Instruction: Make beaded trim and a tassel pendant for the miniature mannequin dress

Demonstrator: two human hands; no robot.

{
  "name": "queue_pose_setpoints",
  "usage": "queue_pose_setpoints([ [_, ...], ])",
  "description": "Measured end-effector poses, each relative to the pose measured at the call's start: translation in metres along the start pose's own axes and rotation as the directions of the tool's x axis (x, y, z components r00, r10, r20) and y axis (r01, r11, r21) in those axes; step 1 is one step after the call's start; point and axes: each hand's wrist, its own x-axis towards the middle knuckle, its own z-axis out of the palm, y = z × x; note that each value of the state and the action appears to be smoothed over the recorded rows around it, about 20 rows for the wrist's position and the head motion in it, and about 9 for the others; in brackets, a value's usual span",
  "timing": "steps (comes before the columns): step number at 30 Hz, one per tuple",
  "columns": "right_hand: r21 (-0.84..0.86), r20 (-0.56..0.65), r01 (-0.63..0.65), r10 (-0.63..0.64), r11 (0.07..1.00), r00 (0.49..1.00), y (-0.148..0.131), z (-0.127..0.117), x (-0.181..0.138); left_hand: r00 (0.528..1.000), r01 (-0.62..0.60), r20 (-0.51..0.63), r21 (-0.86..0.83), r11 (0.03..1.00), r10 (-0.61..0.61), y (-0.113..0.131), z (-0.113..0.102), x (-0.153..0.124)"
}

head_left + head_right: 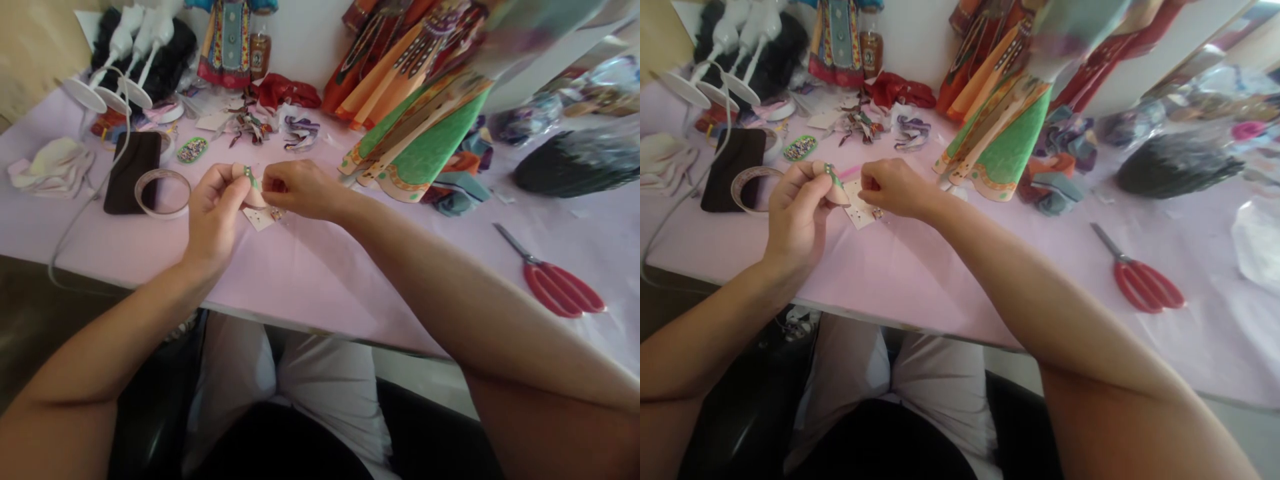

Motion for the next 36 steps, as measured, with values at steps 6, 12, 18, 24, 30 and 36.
queue_pose_setpoints([
  [6,0.054,0.002,-0.006,0.006,0.999,1.0,0.005,0.006,0.002,1.0,0.025,-0.006,0.022,0.999,-0.025,0.001,0.001,0.001],
  [12,0.033,-0.013,-0.003,0.003,0.999,1.0,0.005,0.004,0.003,1.0,-0.003,0.002,0.002,1.0,0.003,-0.001,0.0,0.001],
  [18,0.023,-0.055,0.03,-0.029,0.999,0.998,0.009,-0.006,-0.01,0.999,-0.031,0.018,-0.031,0.999,0.032,-0.004,-0.001,0.001],
  [24,-0.044,0.143,0.006,0.0,0.999,0.99,0.009,-0.018,-0.04,1.0,-0.029,0.008,0.043,0.999,0.029,-0.007,-0.002,0.002],
  [30,-0.102,0.208,-0.019,0.04,0.995,0.977,0.012,-0.007,-0.044,0.999,-0.038,0.004,0.062,0.997,0.038,-0.009,-0.003,0.003],
  [36,-0.237,0.255,0.005,0.057,0.972,0.965,0.001,-0.007,-0.04,0.999,-0.042,0.009,0.049,0.998,0.042,-0.008,-0.002,0.002],
])
